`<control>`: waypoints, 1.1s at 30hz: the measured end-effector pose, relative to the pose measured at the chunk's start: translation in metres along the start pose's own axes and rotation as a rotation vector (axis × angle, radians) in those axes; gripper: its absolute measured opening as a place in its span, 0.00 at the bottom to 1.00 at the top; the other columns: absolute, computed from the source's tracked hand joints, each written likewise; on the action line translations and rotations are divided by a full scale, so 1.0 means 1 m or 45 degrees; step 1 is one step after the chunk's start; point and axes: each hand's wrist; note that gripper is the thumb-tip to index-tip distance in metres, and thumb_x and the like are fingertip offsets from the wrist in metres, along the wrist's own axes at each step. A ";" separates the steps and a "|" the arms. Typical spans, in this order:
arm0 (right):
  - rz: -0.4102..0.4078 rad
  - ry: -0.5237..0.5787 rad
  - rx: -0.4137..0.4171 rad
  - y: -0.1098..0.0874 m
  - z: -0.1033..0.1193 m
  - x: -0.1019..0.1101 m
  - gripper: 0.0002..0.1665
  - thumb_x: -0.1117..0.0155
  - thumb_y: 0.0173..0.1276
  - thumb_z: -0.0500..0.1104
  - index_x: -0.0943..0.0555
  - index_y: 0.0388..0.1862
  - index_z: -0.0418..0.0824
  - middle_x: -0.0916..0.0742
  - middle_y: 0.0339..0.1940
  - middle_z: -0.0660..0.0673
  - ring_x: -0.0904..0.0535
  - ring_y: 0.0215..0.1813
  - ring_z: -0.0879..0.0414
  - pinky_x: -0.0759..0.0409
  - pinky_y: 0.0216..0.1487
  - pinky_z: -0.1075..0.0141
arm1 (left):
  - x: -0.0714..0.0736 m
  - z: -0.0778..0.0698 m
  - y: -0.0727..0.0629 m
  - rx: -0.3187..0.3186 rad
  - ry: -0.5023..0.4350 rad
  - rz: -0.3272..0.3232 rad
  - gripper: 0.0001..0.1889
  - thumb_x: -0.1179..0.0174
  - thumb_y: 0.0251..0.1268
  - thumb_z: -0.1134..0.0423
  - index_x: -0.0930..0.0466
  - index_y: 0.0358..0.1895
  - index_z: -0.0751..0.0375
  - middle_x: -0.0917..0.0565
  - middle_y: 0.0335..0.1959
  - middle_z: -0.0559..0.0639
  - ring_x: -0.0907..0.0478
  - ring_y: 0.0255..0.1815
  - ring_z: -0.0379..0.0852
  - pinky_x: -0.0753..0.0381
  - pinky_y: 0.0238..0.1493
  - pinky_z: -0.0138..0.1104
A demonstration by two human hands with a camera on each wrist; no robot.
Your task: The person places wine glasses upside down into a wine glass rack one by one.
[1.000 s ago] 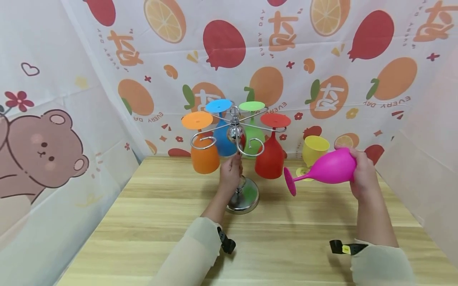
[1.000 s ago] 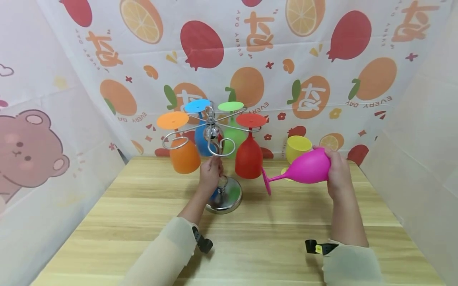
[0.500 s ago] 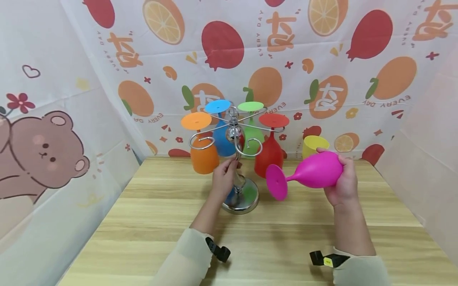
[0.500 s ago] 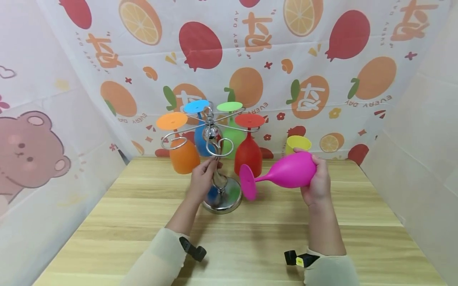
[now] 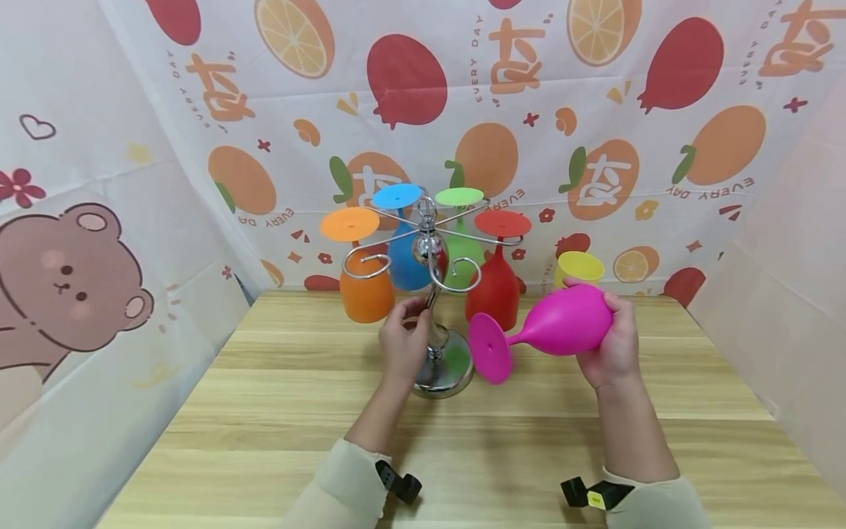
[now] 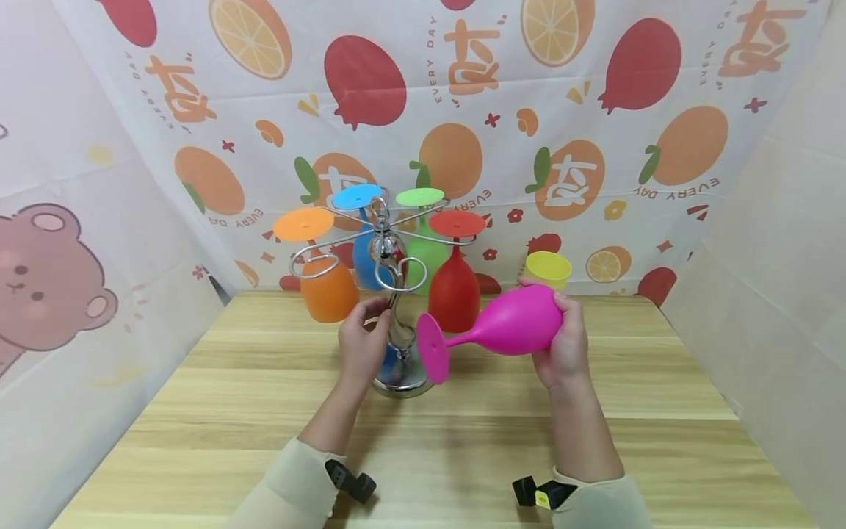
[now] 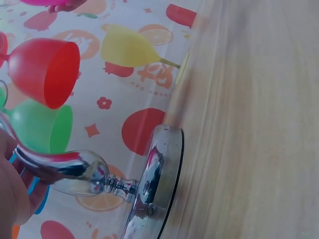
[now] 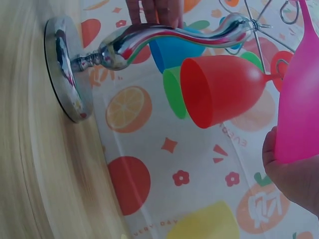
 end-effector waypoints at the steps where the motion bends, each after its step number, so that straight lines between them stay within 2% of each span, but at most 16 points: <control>1: 0.000 0.001 -0.001 0.000 -0.001 -0.001 0.30 0.60 0.76 0.58 0.22 0.61 0.42 0.17 0.54 0.49 0.20 0.53 0.54 0.15 0.44 0.60 | 0.000 -0.001 -0.001 -0.022 0.020 0.006 0.10 0.38 0.65 0.71 0.18 0.48 0.67 0.14 0.43 0.58 0.18 0.45 0.50 0.15 0.45 0.40; 4: -0.001 0.015 -0.010 -0.001 -0.002 -0.003 0.30 0.61 0.76 0.58 0.22 0.60 0.43 0.16 0.52 0.48 0.19 0.53 0.53 0.15 0.44 0.59 | 0.001 -0.004 -0.003 -0.139 0.080 0.011 0.12 0.39 0.65 0.72 0.18 0.51 0.67 0.15 0.47 0.57 0.18 0.50 0.51 0.17 0.51 0.45; 7: -0.007 0.040 -0.022 -0.003 -0.003 -0.006 0.30 0.61 0.76 0.59 0.22 0.59 0.43 0.16 0.53 0.48 0.19 0.54 0.53 0.15 0.45 0.59 | 0.002 -0.010 -0.007 -0.314 0.151 -0.024 0.14 0.39 0.64 0.73 0.19 0.52 0.68 0.15 0.50 0.57 0.19 0.52 0.52 0.18 0.52 0.47; 10: -0.020 0.051 -0.024 -0.004 -0.004 -0.009 0.30 0.59 0.76 0.59 0.24 0.62 0.42 0.17 0.55 0.48 0.20 0.55 0.53 0.15 0.45 0.59 | 0.002 -0.014 -0.010 -0.508 0.202 -0.095 0.10 0.40 0.62 0.74 0.17 0.46 0.68 0.15 0.42 0.57 0.19 0.42 0.51 0.17 0.42 0.40; 13: -0.025 0.054 -0.035 -0.005 -0.006 -0.013 0.31 0.59 0.76 0.59 0.27 0.64 0.41 0.19 0.56 0.48 0.21 0.57 0.52 0.15 0.46 0.59 | 0.001 -0.018 -0.013 -0.670 0.222 -0.152 0.06 0.41 0.59 0.75 0.16 0.37 0.67 0.16 0.30 0.55 0.24 0.28 0.46 0.23 0.28 0.32; 15: -0.026 0.053 -0.047 -0.006 -0.007 -0.016 0.30 0.60 0.76 0.58 0.27 0.65 0.41 0.19 0.57 0.48 0.22 0.57 0.53 0.15 0.47 0.59 | 0.000 -0.022 -0.016 -0.746 0.196 -0.137 0.05 0.41 0.58 0.75 0.16 0.34 0.67 0.17 0.25 0.54 0.26 0.23 0.44 0.25 0.24 0.28; 17: -0.025 0.054 -0.061 -0.007 -0.009 -0.019 0.30 0.62 0.76 0.58 0.27 0.64 0.42 0.19 0.56 0.48 0.22 0.58 0.53 0.15 0.48 0.58 | -0.001 -0.026 -0.020 -0.780 0.123 -0.038 0.05 0.41 0.57 0.76 0.16 0.34 0.68 0.16 0.24 0.55 0.26 0.20 0.43 0.25 0.22 0.25; 20: -0.032 0.057 -0.073 -0.009 -0.010 -0.021 0.30 0.62 0.76 0.59 0.27 0.63 0.43 0.19 0.57 0.48 0.23 0.58 0.53 0.15 0.48 0.58 | -0.002 -0.035 -0.026 -0.718 0.005 0.177 0.05 0.38 0.56 0.77 0.16 0.36 0.70 0.16 0.24 0.56 0.25 0.20 0.42 0.23 0.22 0.25; 23: -0.040 0.057 -0.077 -0.010 -0.009 -0.023 0.31 0.60 0.76 0.60 0.28 0.65 0.42 0.20 0.58 0.48 0.24 0.60 0.52 0.16 0.49 0.58 | -0.001 -0.046 -0.032 -0.534 -0.091 0.425 0.07 0.35 0.57 0.76 0.17 0.39 0.68 0.18 0.26 0.54 0.25 0.24 0.41 0.22 0.25 0.27; 27: -0.047 0.060 -0.086 -0.013 -0.006 -0.028 0.33 0.61 0.76 0.60 0.33 0.69 0.41 0.21 0.60 0.48 0.25 0.62 0.51 0.16 0.50 0.58 | 0.001 -0.064 -0.037 -0.335 -0.128 0.699 0.20 0.30 0.57 0.69 0.21 0.53 0.64 0.15 0.44 0.54 0.18 0.42 0.42 0.16 0.42 0.32; 30: -0.046 0.059 -0.097 -0.016 -0.004 -0.032 0.33 0.62 0.76 0.60 0.33 0.69 0.42 0.22 0.61 0.49 0.26 0.62 0.51 0.16 0.51 0.58 | 0.003 -0.084 -0.039 -0.198 -0.178 0.855 0.32 0.29 0.58 0.64 0.29 0.66 0.62 0.20 0.59 0.52 0.21 0.59 0.46 0.17 0.52 0.34; 33: -0.030 0.033 -0.088 -0.019 -0.005 -0.037 0.33 0.64 0.76 0.59 0.32 0.69 0.42 0.21 0.60 0.48 0.25 0.61 0.51 0.16 0.51 0.58 | 0.006 -0.102 -0.040 -0.006 -0.324 0.968 0.37 0.30 0.59 0.64 0.36 0.71 0.60 0.25 0.65 0.54 0.27 0.65 0.53 0.16 0.51 0.37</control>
Point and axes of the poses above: each hand's wrist, its own y-axis towards the middle knuckle, its own x-axis out of the back of the hand, z = x × y
